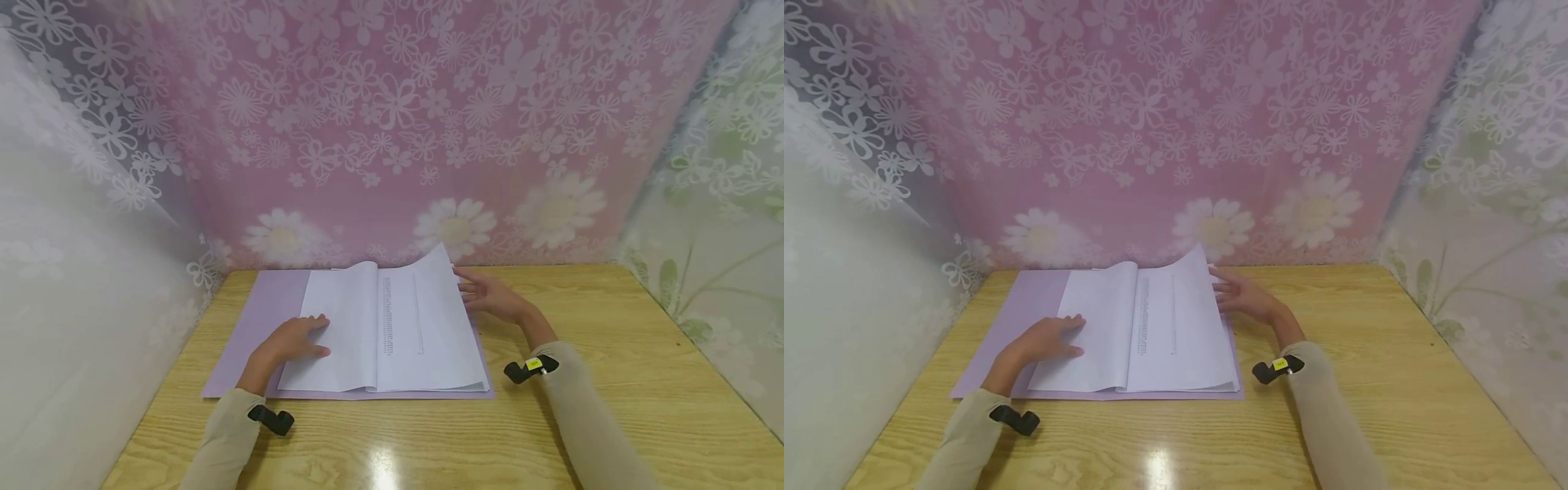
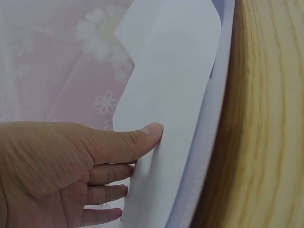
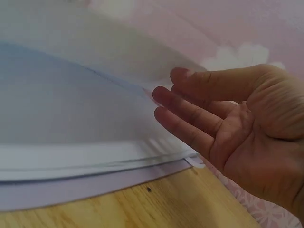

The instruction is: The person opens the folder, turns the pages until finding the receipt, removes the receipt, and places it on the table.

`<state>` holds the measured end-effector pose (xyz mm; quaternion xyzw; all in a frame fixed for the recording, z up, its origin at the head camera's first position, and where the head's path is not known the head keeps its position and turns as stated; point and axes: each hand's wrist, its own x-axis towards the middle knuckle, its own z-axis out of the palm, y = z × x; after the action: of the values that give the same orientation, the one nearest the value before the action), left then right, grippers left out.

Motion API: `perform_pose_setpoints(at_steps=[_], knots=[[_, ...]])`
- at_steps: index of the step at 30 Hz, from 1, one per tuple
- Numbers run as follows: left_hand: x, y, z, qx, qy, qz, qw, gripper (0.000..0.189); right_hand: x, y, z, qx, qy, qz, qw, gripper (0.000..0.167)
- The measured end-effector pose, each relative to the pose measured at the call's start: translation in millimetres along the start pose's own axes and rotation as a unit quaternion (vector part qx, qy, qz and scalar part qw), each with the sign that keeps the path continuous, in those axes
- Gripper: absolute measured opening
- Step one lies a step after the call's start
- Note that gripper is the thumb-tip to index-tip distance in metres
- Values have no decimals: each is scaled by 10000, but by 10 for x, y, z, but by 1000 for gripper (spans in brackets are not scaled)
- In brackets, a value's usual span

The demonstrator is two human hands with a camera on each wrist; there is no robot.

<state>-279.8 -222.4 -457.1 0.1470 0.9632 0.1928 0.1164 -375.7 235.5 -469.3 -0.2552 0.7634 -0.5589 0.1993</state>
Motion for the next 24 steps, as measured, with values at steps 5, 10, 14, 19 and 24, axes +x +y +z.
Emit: perform_pose_setpoints(at_steps=[5,10,14,19,24], knots=[[-14,19,-18,-38,7,76,10000,69,19,-48,96,182,-179,-101,9996,91],[-13,15,-19,-76,-5,87,9999,70,45,-88,192,285,-470,-176,9983,95],[-4,19,-10,-103,-35,37,9999,69,58,-113,253,203,-567,-238,9979,95],[-8,26,-5,-114,-33,-34,9999,70,79,-168,336,290,-673,-321,9968,97],[-24,30,-13,-142,5,-45,9999,70,105,-236,436,357,-775,-498,9951,98]])
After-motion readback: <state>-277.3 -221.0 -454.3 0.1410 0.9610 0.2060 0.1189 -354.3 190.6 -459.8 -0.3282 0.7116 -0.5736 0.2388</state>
